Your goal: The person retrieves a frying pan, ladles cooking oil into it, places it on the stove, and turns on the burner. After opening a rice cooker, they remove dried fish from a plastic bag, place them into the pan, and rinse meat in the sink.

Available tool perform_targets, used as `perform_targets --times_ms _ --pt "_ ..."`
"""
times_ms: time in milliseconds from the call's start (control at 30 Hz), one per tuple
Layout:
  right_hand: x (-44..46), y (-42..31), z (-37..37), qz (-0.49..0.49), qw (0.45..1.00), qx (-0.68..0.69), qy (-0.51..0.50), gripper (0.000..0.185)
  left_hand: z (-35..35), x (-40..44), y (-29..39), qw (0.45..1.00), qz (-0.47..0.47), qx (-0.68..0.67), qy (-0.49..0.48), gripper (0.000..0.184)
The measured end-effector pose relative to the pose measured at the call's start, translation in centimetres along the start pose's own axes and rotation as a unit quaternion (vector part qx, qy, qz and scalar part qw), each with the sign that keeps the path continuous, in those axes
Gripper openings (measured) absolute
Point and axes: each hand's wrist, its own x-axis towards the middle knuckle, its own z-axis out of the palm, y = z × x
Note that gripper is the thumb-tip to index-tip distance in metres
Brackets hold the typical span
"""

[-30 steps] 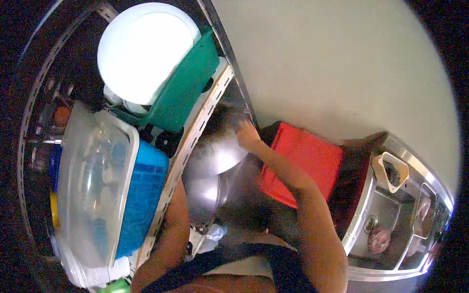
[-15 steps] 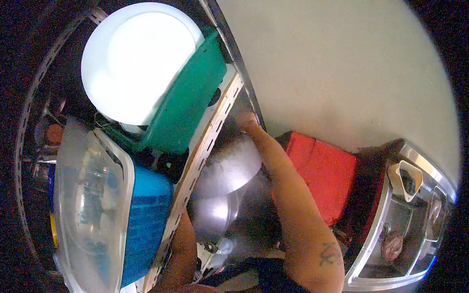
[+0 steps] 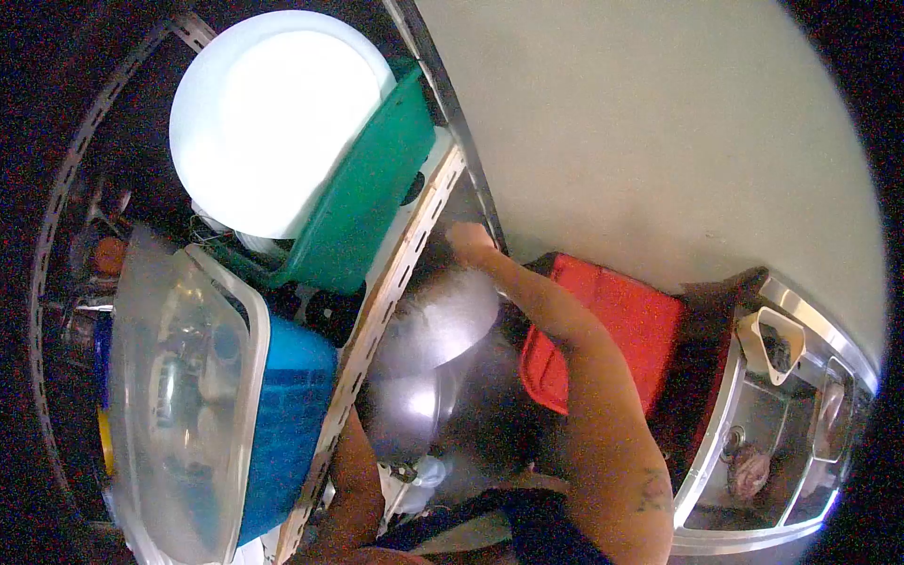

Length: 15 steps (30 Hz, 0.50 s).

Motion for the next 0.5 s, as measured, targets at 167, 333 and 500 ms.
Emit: perform_targets --times_ms 167,333,500 --pt "-6.4 -0.2 -0.7 0.025 0.999 0.001 0.033 0.02 -0.2 -0.8 0.4 1.0 0.0 0.005 0.006 0.044" --pt "-15.6 1.1 -1.1 0.049 0.979 0.091 0.174 0.038 -0.2 -1.4 1.1 1.0 0.008 0.014 0.022 0.044" --pt "-27.6 2.1 -4.2 0.101 0.967 0.126 0.196 0.04 -0.2 -2.5 2.0 0.998 0.019 0.03 0.049 0.043"
